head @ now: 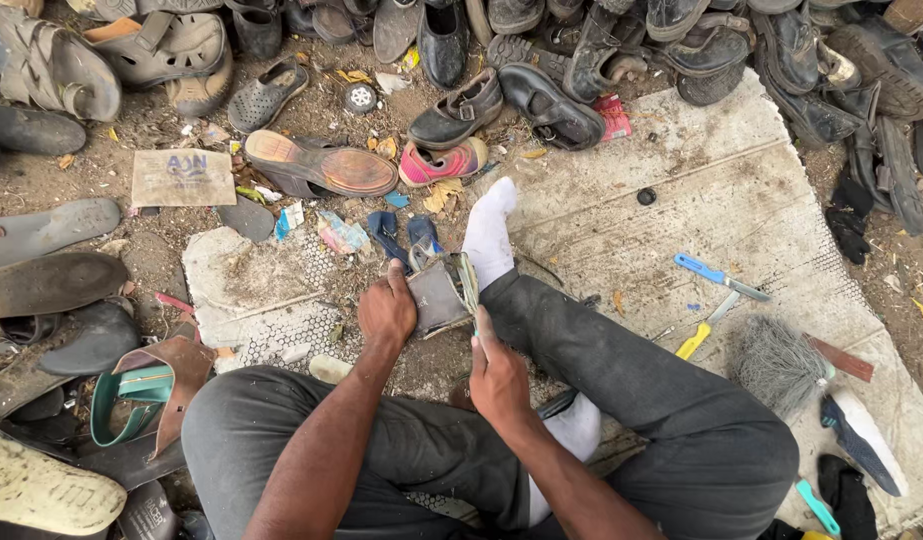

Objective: The person uses a knife to trim and prepare a shoe sole while sitting on the ground, surrounded by a large quantity of discarded footwear.

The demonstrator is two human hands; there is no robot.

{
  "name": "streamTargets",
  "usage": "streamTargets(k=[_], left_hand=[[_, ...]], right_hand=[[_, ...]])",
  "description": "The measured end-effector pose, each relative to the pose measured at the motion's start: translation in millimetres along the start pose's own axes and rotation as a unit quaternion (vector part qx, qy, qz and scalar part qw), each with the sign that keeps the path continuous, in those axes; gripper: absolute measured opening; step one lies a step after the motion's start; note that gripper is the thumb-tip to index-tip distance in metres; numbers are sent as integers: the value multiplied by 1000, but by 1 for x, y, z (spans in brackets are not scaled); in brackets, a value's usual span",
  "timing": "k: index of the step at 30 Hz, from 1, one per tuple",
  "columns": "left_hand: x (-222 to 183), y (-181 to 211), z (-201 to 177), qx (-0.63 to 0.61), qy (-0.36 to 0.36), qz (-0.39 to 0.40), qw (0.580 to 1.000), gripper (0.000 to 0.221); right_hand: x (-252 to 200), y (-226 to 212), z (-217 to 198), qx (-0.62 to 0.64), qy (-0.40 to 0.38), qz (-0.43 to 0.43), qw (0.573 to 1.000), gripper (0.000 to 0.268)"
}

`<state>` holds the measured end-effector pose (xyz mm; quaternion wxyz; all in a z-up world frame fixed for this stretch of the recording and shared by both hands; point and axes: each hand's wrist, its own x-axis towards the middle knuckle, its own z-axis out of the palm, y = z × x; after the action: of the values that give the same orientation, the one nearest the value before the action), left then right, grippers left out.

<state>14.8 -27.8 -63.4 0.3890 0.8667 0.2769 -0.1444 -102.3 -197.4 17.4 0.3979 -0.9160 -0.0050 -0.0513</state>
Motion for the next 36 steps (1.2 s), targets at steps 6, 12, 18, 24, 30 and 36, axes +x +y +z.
streamTargets(k=[6, 12, 18, 24, 30, 36], left_hand=[[10, -8, 9, 15, -17, -6, 1000, 83], [13, -18, 25, 15, 17, 39, 999, 82], [-13, -11, 0, 10, 280, 310, 909, 69], [-72, 18, -53, 143, 62, 194, 968, 71], [-102, 23, -71, 86, 103, 148, 980, 99], [-90, -4, -77, -48, 11, 114, 992, 91]], right_hand=[[-47, -15, -15, -33, -99, 135, 985, 60], [-83, 9, -17, 6, -60, 143, 988, 54], [-82, 10, -32, 40, -15, 139, 989, 53], [-77, 25, -10, 38, 36, -12, 999, 50], [-81, 14, 4, -51, -82, 63, 993, 50], [-82, 14, -5, -41, -79, 25, 996, 53]])
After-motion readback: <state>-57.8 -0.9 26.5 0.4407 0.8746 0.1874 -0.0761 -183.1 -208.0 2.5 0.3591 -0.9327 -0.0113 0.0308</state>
